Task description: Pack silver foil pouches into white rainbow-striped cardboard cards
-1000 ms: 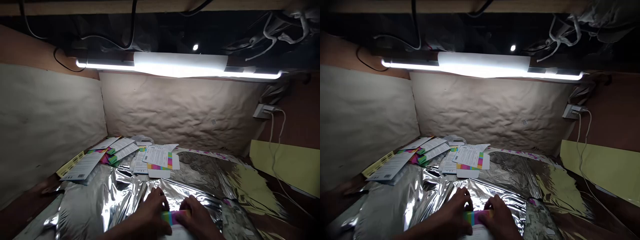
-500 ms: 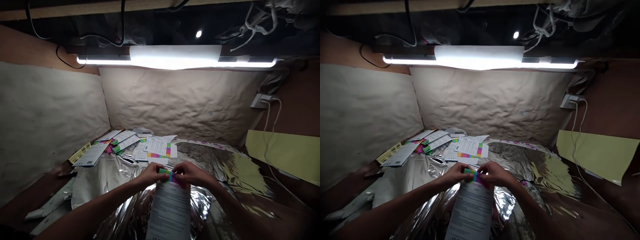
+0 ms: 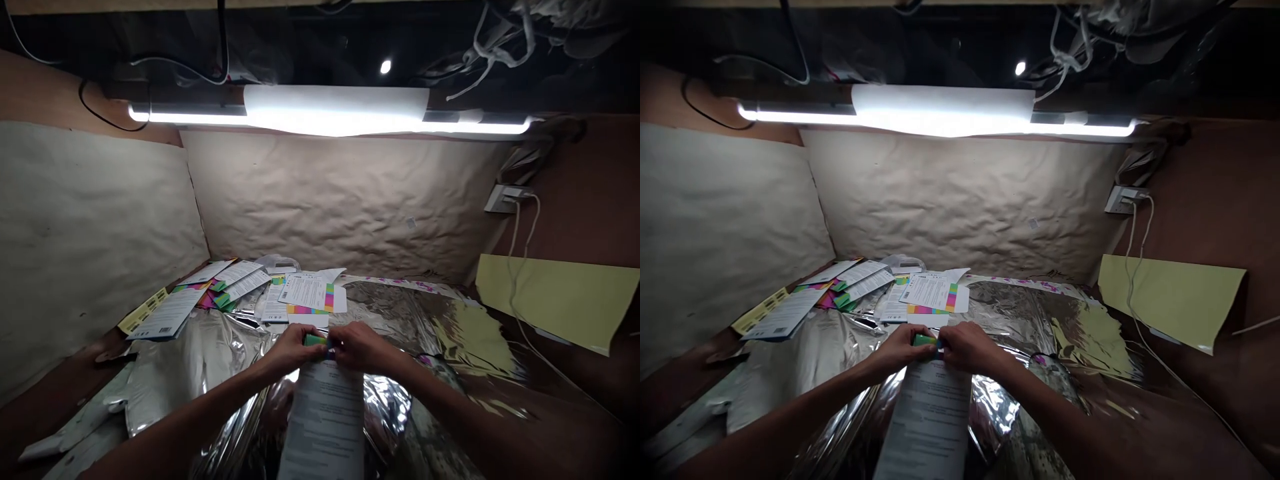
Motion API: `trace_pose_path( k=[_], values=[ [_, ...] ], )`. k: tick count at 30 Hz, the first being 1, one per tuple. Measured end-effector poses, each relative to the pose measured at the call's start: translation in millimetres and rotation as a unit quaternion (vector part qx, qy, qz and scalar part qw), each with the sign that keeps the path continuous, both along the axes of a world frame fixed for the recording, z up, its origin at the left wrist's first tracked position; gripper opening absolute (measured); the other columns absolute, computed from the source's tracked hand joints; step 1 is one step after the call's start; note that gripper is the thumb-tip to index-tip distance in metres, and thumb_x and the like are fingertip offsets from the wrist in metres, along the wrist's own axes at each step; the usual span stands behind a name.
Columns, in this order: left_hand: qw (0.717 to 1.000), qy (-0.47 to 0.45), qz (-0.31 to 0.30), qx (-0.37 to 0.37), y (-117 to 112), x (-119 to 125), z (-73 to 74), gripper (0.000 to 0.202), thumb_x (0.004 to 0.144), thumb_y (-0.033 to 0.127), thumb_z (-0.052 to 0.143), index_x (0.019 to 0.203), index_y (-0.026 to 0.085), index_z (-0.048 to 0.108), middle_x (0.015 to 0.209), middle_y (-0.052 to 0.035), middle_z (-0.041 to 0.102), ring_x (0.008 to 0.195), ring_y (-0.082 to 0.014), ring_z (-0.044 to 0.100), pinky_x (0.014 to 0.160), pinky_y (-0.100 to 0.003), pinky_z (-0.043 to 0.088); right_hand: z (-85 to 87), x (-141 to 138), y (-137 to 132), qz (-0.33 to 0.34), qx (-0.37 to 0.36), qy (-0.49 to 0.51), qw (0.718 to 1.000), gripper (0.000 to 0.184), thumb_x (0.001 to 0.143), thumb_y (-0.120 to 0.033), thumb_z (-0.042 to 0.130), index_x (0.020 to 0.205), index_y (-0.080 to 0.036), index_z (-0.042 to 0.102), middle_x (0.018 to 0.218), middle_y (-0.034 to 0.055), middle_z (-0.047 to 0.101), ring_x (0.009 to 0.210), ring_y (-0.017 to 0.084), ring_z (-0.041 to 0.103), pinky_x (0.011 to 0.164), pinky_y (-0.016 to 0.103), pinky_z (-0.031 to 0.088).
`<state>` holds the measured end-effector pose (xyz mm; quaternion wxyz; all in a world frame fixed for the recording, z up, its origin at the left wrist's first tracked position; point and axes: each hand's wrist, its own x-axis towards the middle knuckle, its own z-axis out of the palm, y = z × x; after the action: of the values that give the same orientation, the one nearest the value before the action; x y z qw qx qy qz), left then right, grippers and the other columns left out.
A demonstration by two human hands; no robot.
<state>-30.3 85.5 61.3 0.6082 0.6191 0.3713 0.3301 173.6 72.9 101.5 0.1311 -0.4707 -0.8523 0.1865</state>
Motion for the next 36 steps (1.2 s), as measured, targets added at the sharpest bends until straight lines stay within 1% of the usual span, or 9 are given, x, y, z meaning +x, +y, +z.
trace_pose_path(
  k=[3, 5, 9, 12, 19, 24, 26, 32, 36],
  values=[
    [0.998, -0.047, -0.019, -0.024, -1, -2, 2.3, 0.042, 0.072, 0.042, 0.079, 0.099, 0.011, 0.071, 0.089, -0.0059, 0.070, 0.076, -0.0174, 0.062, 0.070, -0.026, 0.046, -4.0, 3, 8, -0.025, -0.014, 0.044, 0.999, 0.024, 0.080, -0.017, 0.053, 0.099, -0.017, 0.067, 0.086, 0.0049, 0.069, 0.073, 0.015, 0.057, 0.064, 0.025, 0.035],
    [0.997, -0.065, -0.029, -0.026, -2, -3, -2.5, 0.044, 0.072, 0.044, 0.080, 0.099, 0.011, 0.071, 0.089, -0.0065, 0.070, 0.075, -0.0181, 0.063, 0.070, -0.027, 0.046, -9.0, 5, 12, 0.001, -0.113, 0.123, 0.986, 0.033, 0.082, -0.019, 0.054, 0.114, -0.017, 0.064, 0.094, 0.0049, 0.070, 0.081, 0.015, 0.061, 0.070, 0.025, 0.042],
    [0.996, -0.081, -0.025, -0.027, 0, -5, -21.1, 0.046, 0.072, 0.045, 0.080, 0.100, 0.010, 0.069, 0.089, -0.0076, 0.070, 0.076, -0.0196, 0.064, 0.069, -0.028, 0.048, -24.2, 7, 20, 0.023, -0.412, 0.365, 0.835, 0.040, 0.078, -0.035, 0.072, 0.111, -0.013, 0.068, 0.099, 0.0070, 0.069, 0.091, 0.018, 0.063, 0.087, 0.030, 0.046],
    [0.995, -0.090, -0.019, -0.041, 2, -9, -29.7, 0.046, 0.072, 0.045, 0.080, 0.101, 0.011, 0.068, 0.090, -0.0085, 0.071, 0.076, -0.0205, 0.066, 0.069, -0.029, 0.050, -35.5, 10, 22, -0.038, -0.441, 0.420, 0.792, 0.049, 0.070, -0.042, 0.081, 0.108, -0.014, 0.069, 0.097, 0.0058, 0.069, 0.088, 0.016, 0.063, 0.088, 0.030, 0.046],
    [0.993, -0.103, 0.004, -0.064, 0, -16, -28.6, 0.045, 0.075, 0.046, 0.077, 0.102, 0.013, 0.066, 0.091, -0.0088, 0.072, 0.076, -0.0216, 0.067, 0.069, -0.030, 0.052, -48.7, 10, 17, -0.059, -0.448, 0.404, 0.796, 0.038, 0.069, -0.044, 0.084, 0.076, -0.011, 0.067, 0.067, -0.0016, 0.061, 0.059, 0.008, 0.053, 0.059, 0.021, 0.039],
    [0.997, -0.063, -0.013, -0.032, -2, -16, -27.2, 0.050, 0.073, 0.047, 0.077, 0.108, 0.013, 0.065, 0.091, -0.0080, 0.072, 0.078, -0.0235, 0.068, 0.068, -0.030, 0.052, -52.2, 9, 15, -0.049, -0.469, 0.454, 0.756, 0.057, 0.065, -0.038, 0.086, 0.115, -0.022, 0.064, 0.097, 0.0007, 0.066, 0.082, 0.012, 0.062, 0.078, 0.025, 0.046],
    [1.000, -0.012, 0.006, 0.017, -3, -14, -27.3, 0.048, 0.073, 0.047, 0.077, 0.105, 0.013, 0.066, 0.091, -0.0072, 0.072, 0.079, -0.0233, 0.067, 0.067, -0.029, 0.052, -54.8, 10, 14, -0.033, -0.480, 0.454, 0.750, 0.060, 0.058, -0.032, 0.089, 0.112, -0.020, 0.065, 0.098, 0.0009, 0.066, 0.083, 0.011, 0.062, 0.081, 0.024, 0.047],
    [0.998, -0.018, -0.035, -0.040, -8, -7, -29.1, 0.052, 0.074, 0.053, 0.074, 0.108, 0.016, 0.061, 0.092, -0.0074, 0.073, 0.078, -0.0263, 0.070, 0.066, -0.033, 0.055, -70.6, 16, 9, -0.103, -0.438, 0.401, 0.798, 0.053, 0.054, -0.053, 0.087, 0.083, -0.013, 0.068, 0.075, 0.0012, 0.063, 0.064, 0.012, 0.058, 0.065, 0.027, 0.048],
    [0.996, 0.080, 0.036, 0.015, -4, -8, -41.6, 0.065, 0.076, 0.053, 0.070, 0.127, 0.019, 0.049, 0.101, -0.0096, 0.072, 0.089, -0.0308, 0.071, 0.077, -0.041, 0.057, -59.1, 42, 9, -0.226, -0.290, 0.360, 0.858, 0.049, 0.063, -0.057, 0.079, 0.085, -0.015, 0.070, 0.075, 0.0029, 0.064, 0.071, 0.018, 0.062, 0.070, 0.034, 0.051]
  ],
)
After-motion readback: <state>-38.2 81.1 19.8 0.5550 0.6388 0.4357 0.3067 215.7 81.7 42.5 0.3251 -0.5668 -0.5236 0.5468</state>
